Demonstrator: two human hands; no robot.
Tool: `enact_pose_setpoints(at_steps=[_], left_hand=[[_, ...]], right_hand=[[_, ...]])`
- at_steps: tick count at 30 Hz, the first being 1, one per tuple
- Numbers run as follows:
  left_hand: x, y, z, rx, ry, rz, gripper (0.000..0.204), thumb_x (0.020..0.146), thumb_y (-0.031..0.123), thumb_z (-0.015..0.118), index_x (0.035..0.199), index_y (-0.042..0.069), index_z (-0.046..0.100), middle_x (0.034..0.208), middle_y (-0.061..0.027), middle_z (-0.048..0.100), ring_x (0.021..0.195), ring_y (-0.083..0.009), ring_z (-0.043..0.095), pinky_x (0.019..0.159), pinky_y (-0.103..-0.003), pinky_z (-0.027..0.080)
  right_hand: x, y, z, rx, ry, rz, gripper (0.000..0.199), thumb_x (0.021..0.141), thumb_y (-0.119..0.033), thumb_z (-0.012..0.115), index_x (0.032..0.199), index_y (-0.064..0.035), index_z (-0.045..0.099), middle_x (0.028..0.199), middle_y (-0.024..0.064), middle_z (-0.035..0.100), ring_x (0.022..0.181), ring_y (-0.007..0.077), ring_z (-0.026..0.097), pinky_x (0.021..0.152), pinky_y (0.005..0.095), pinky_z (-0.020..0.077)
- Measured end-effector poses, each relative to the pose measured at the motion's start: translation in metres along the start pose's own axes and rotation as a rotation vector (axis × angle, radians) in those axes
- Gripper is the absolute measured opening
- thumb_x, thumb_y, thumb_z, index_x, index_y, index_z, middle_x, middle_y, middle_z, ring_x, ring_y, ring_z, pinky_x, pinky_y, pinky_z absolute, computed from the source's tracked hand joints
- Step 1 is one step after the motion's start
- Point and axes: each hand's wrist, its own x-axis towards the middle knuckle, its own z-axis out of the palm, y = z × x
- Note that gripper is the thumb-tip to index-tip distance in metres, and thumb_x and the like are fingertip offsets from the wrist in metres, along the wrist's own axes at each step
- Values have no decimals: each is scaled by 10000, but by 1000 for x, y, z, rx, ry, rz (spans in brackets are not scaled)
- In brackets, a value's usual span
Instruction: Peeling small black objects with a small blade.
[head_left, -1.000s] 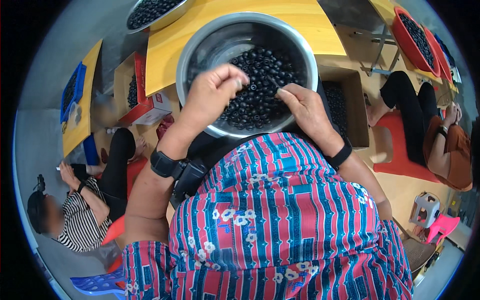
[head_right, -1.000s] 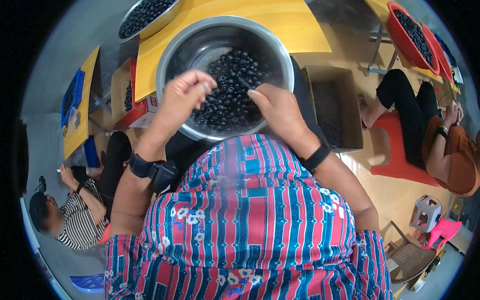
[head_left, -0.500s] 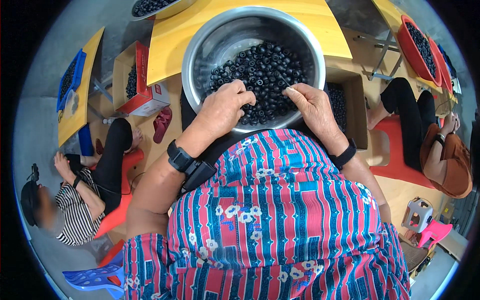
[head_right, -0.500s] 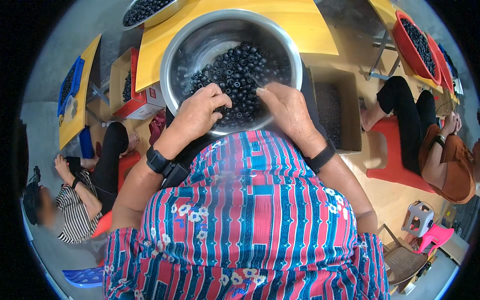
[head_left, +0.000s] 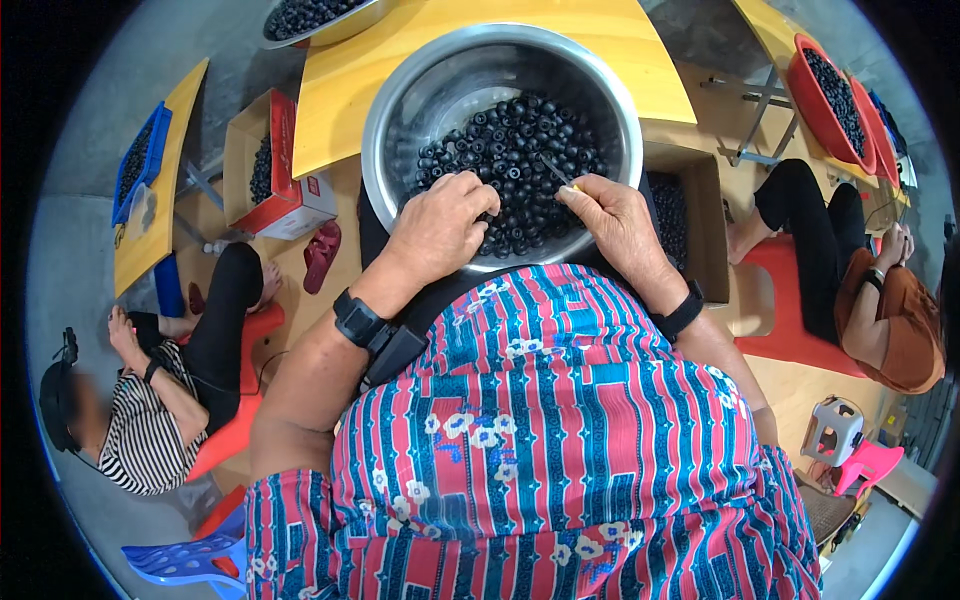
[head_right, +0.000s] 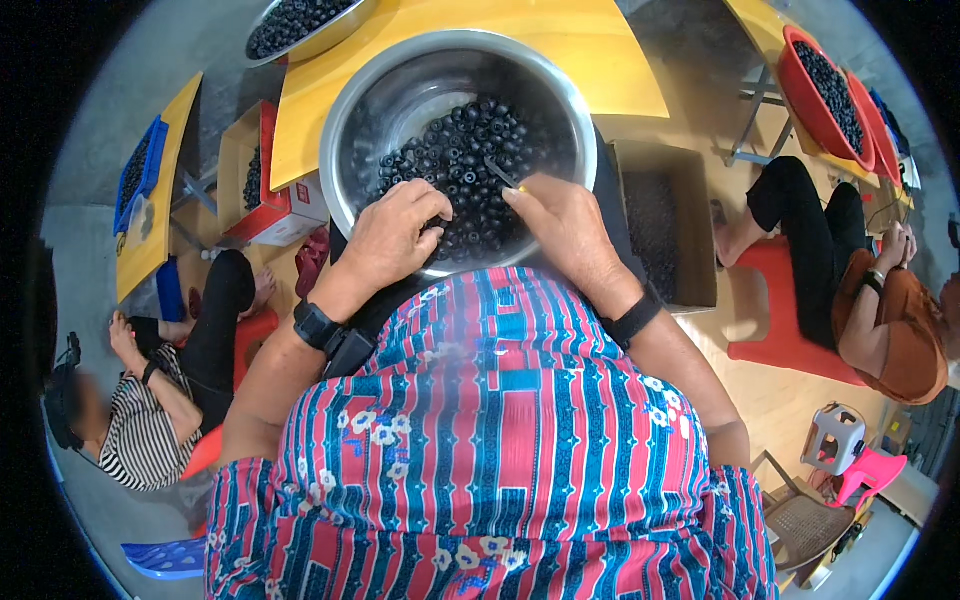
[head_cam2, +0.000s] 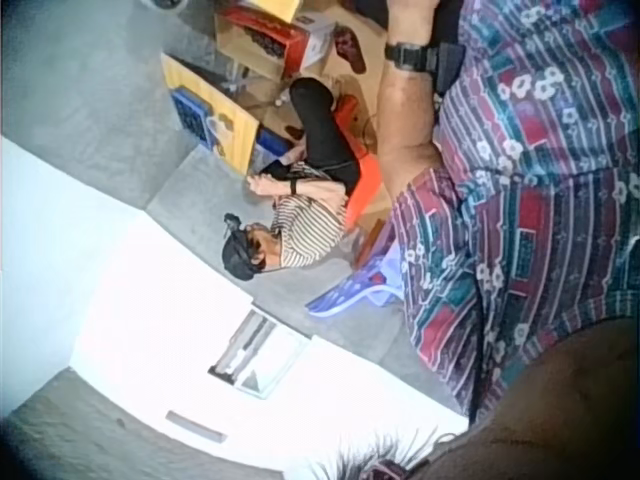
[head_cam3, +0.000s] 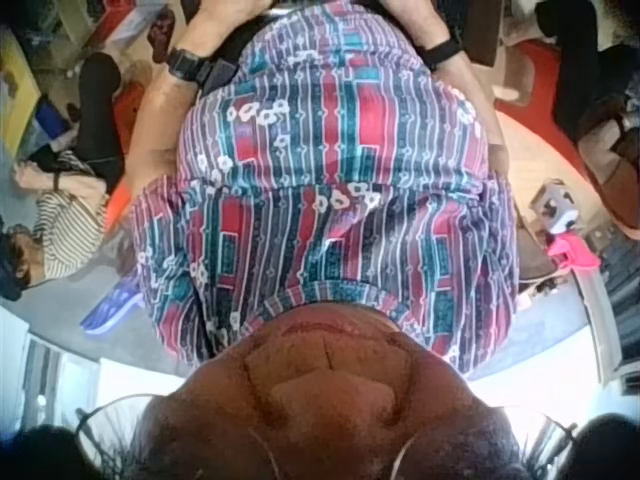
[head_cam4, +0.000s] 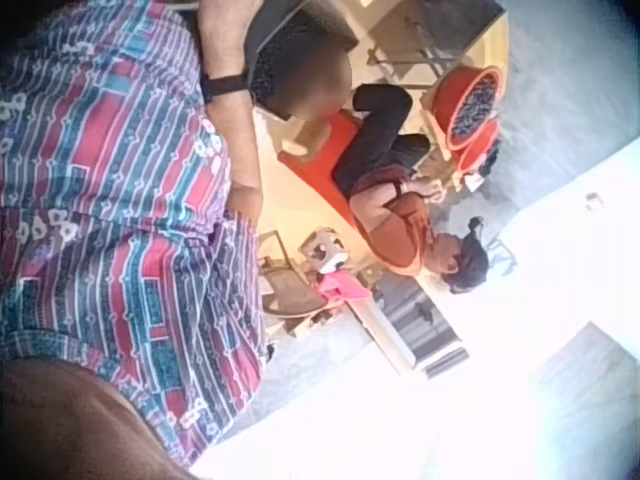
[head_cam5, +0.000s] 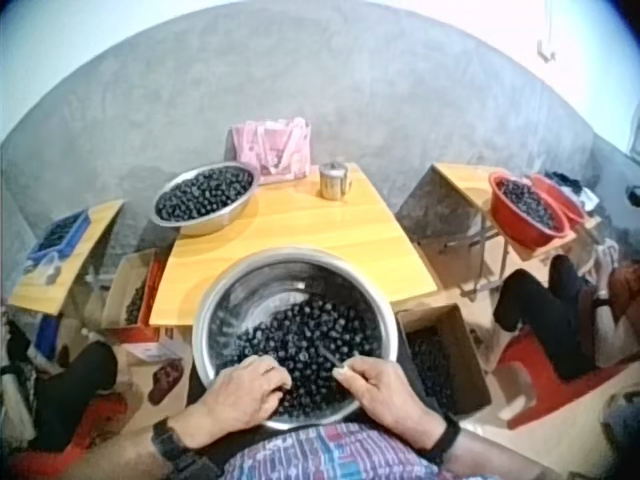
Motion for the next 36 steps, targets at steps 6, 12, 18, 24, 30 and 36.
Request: enact_pose_setpoints(at_steps=[6, 12, 18, 24, 30, 36], left_hand=[[5, 2, -2, -427, 83, -259, 238, 817, 36, 637, 1050, 43, 591, 979, -78, 565, 905, -208, 602, 774, -328, 492], [7, 8, 2, -1567, -24, -497, 132, 1014, 126, 528, 1131, 74, 562, 974, -25, 602, 806, -68, 562, 731, -226, 492], [2, 26, 23, -2028, -66, -520, 192, 1015, 230, 555, 1129, 76, 569, 961, -47, 640, 777, -87, 585, 703, -233, 508], [3, 20, 33, -2082, -206, -433, 283, 1025, 260, 530, 1211, 51, 571, 1059, -42, 611, 856, -72, 560, 736, -219, 488], [6, 34, 26, -1986, -193, -544, 280, 1014, 299, 553, 1140, 50, 580, 943, -2, 561, 784, -55, 516, 709, -211, 478], [2, 33, 31, -1962, -217, -534, 212, 999, 280, 589, 1050, 75, 598, 835, 31, 517, 739, -51, 492, 669, -195, 462]], right_hand=[[-2, -3, -1, 52, 49, -51, 291, 920, -253, 616, 944, 35, 644, 858, 228, 637, 796, 356, 628, 739, 391, 483], [-8, -11, 0, 161, 60, -175, 218, 924, -159, 628, 1002, 43, 661, 940, 137, 671, 885, 210, 644, 819, 311, 496], [-11, -22, 1, 208, -14, -150, 220, 869, -124, 702, 1041, 10, 668, 945, 107, 687, 900, 153, 652, 803, 279, 509], [-9, -13, 10, 227, -52, -241, 306, 829, -114, 750, 1102, 3, 672, 1014, 112, 700, 919, 173, 672, 810, 279, 518], [-8, -13, 10, 215, -76, -280, 320, 819, -123, 759, 1099, 6, 673, 1005, 123, 702, 926, 191, 682, 808, 288, 525], [-9, -16, 8, 144, -29, -281, 302, 812, -146, 771, 1057, 2, 677, 953, 120, 698, 873, 205, 686, 768, 296, 529]])
